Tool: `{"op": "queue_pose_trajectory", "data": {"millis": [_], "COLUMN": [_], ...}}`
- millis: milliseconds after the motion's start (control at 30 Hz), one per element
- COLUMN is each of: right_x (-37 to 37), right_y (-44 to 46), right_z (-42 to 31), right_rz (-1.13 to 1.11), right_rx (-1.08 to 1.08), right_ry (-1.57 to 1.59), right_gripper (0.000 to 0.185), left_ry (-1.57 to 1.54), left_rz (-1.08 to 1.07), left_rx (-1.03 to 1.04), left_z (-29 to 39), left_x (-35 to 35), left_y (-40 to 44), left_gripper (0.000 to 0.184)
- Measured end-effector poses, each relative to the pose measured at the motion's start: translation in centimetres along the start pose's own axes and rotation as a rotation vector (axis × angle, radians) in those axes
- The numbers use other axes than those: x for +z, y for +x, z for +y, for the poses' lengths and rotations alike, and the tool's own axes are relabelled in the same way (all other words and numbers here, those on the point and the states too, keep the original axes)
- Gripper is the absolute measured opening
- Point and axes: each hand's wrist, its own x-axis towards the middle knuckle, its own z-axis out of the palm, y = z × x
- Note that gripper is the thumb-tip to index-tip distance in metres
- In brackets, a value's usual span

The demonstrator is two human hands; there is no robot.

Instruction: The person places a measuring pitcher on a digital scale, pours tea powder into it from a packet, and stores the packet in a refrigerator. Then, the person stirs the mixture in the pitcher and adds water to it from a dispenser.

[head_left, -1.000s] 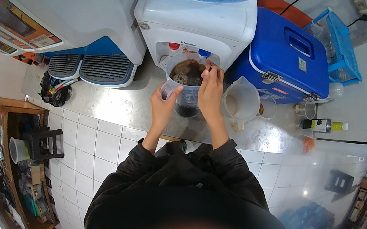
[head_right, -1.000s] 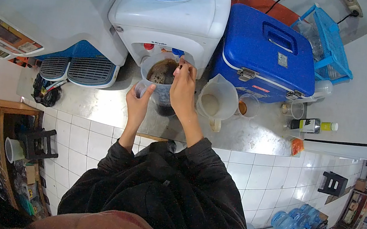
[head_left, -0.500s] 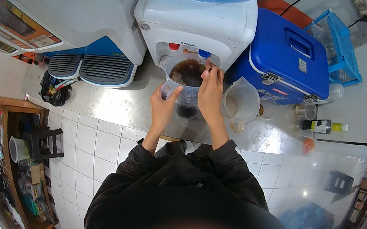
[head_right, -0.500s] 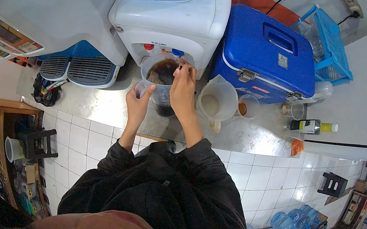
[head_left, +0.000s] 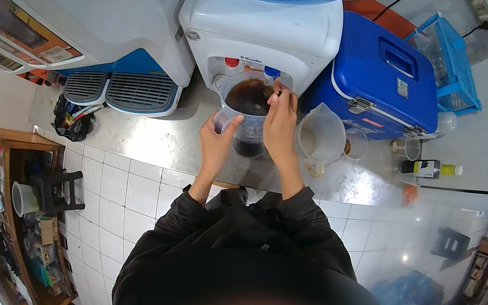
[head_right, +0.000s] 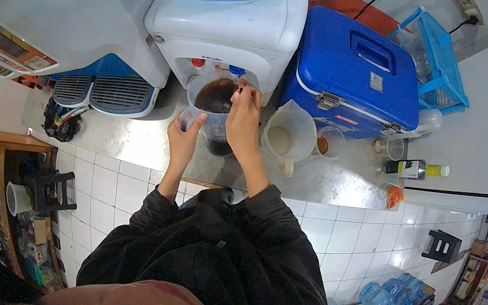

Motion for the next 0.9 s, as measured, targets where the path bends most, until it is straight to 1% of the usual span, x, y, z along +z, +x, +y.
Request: {"op": "queue_pose_trajectory", "data": {"millis": [67,133,200,300,367,467,533,900], "right_x": [-0.14,-0.29,-0.30,0.04,0.43,0.35,0.35,0.18], "right_y": [0.04,0.07,0.06,0.00,-0.04,-0.03,-0.04,0.01], "right_z": [-0.01,-0.32,-0.40,-0.08,0.40,0.33,0.32,-0.02], "right_rz": [-0.060,-0.072,-0.083,-0.066,0.021,0.015,0.014,0.005], "right_rx": [0.020,0.038,0.055,0.046,-0.028,-0.030,-0.034,-0.007], "right_ry": [0.001,0.010,0.018,-0.006,-0.049,-0.055,-0.040,-0.016], "right_gripper": [0.032,0.032,0.033,0.032,0.034,0.034,0.034,0.033], "left_ry": [-0.008,-0.019,-0.002,0.003,-0.011,-0.016,-0.016,0.014], "left_rz": [-0.005,-0.002,-0.011,-0.020,-0.018,-0.021,-0.028,-0.034], "left_rx": [0.009,-0.028,-0.033,-0.034,-0.030,-0.028,-0.063,-0.034], "left_z": [-0.06,0.05,0.14,0.30,0.27,0.21,0.45,-0.40], "left_x": [-0.02,-0.08,-0.22,-0.21,-0.20,-0.24,-0.27,-0.34], "left_y": [0.00,0.00,-0.01,-0.04,-0.03,-0.03,-0.08,0.14], "left_gripper": [0.033,0.028,0.029,0.030,0.030,0.029,0.029,0.032]}}
